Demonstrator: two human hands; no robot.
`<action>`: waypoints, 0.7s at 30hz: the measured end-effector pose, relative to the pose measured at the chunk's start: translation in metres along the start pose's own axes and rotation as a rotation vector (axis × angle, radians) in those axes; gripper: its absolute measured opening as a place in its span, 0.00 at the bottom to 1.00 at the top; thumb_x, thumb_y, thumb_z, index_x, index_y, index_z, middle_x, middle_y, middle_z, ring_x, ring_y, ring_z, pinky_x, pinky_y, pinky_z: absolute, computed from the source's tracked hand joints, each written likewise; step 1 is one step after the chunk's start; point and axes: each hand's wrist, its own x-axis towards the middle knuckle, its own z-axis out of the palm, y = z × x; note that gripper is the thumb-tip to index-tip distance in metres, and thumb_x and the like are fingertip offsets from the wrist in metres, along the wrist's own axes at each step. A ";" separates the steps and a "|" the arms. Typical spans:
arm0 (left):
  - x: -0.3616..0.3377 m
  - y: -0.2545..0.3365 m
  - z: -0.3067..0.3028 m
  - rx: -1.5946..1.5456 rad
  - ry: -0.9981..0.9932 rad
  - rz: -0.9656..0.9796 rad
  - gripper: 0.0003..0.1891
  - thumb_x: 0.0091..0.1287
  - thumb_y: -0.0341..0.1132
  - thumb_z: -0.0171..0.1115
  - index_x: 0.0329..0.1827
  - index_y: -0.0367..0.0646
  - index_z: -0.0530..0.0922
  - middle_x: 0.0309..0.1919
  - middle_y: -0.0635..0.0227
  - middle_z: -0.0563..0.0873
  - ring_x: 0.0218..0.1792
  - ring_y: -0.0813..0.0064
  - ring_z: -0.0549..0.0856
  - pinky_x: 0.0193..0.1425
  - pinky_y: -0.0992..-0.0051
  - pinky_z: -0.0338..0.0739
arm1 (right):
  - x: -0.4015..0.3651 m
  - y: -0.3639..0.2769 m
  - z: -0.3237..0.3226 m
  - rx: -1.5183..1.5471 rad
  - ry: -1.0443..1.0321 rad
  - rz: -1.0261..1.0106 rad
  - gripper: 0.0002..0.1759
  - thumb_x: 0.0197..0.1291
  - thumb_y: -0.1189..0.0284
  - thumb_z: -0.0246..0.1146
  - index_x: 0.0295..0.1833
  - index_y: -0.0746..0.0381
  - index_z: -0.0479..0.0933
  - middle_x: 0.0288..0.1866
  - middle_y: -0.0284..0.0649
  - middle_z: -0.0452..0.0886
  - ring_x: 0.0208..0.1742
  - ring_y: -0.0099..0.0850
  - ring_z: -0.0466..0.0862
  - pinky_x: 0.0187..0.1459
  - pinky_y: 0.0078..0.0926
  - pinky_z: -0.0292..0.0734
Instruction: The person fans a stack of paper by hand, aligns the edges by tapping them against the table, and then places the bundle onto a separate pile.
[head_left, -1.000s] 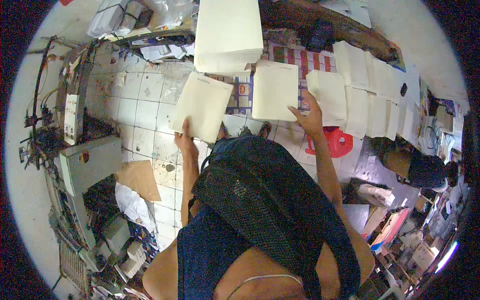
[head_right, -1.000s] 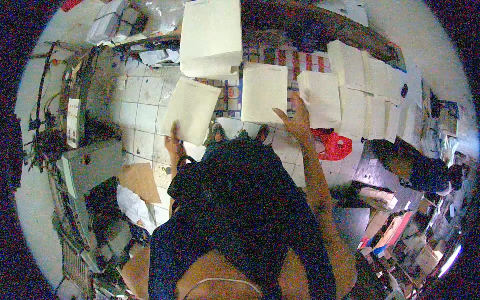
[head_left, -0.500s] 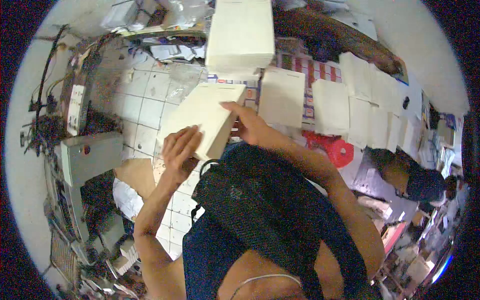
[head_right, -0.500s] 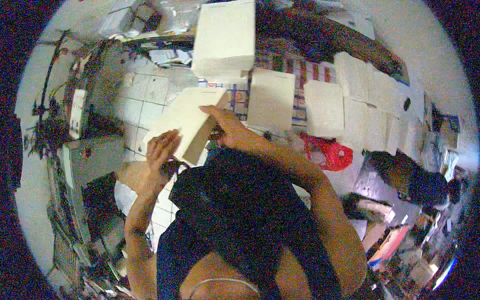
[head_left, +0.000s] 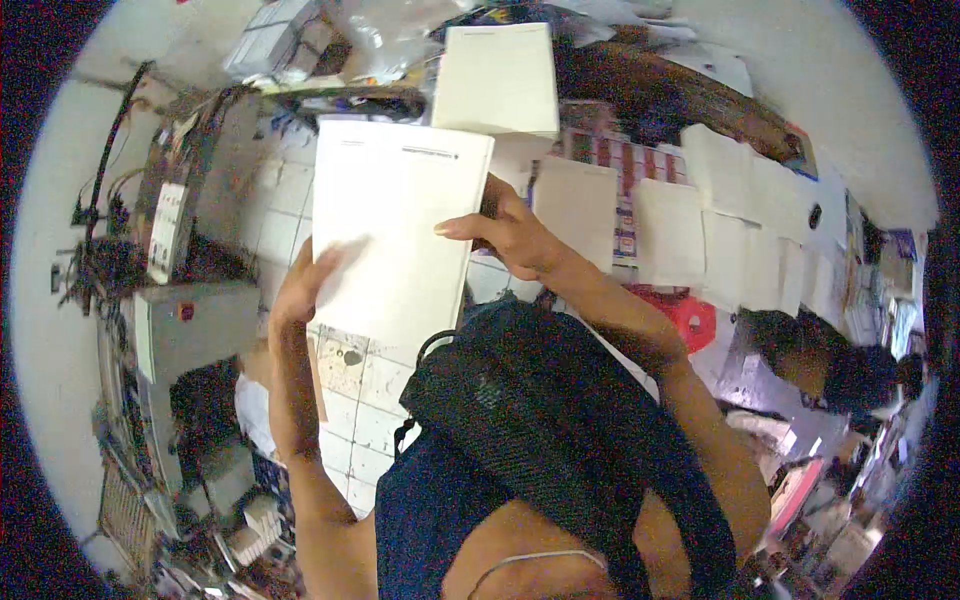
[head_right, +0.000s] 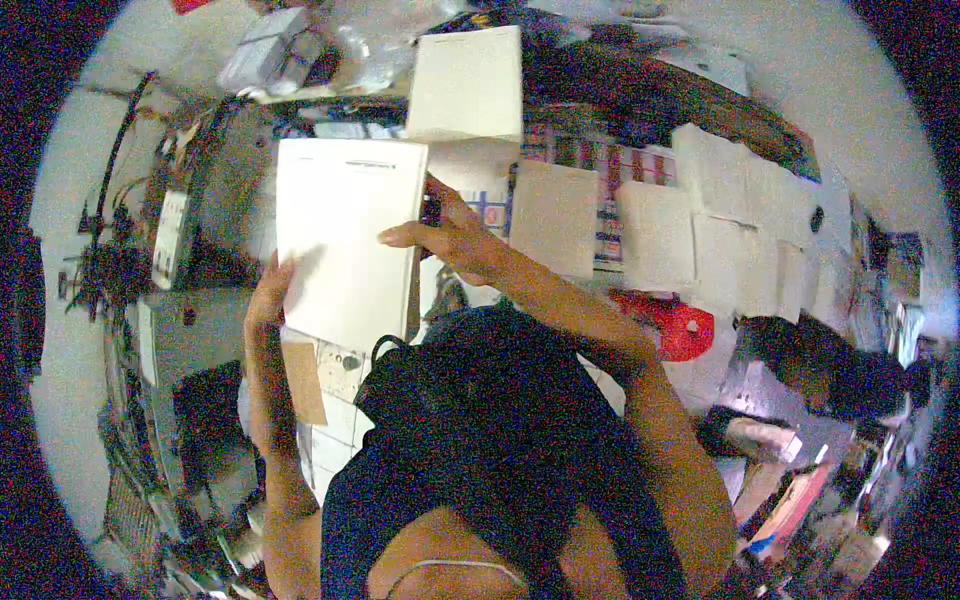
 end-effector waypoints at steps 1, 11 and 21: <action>0.005 0.025 0.010 0.097 -0.051 -0.020 0.36 0.63 0.45 0.65 0.69 0.33 0.64 0.61 0.55 0.76 0.62 0.64 0.74 0.68 0.66 0.66 | -0.001 -0.006 -0.002 0.001 0.015 -0.052 0.34 0.50 0.77 0.67 0.65 0.64 0.68 0.55 0.39 0.78 0.55 0.28 0.77 0.57 0.28 0.74; 0.062 0.105 0.156 -0.080 -0.371 0.117 0.38 0.55 0.48 0.74 0.59 0.28 0.70 0.48 0.54 0.83 0.45 0.70 0.84 0.49 0.72 0.80 | -0.089 -0.075 -0.108 -0.018 0.559 -0.204 0.26 0.51 0.78 0.63 0.59 0.63 0.72 0.54 0.44 0.79 0.58 0.38 0.79 0.61 0.36 0.74; 0.086 -0.040 0.314 -0.006 -0.412 -0.259 0.34 0.55 0.53 0.70 0.51 0.28 0.77 0.40 0.55 0.86 0.38 0.67 0.86 0.43 0.70 0.81 | -0.132 0.033 -0.233 -0.082 0.939 0.114 0.28 0.57 0.62 0.70 0.60 0.63 0.74 0.52 0.42 0.81 0.49 0.35 0.82 0.51 0.37 0.79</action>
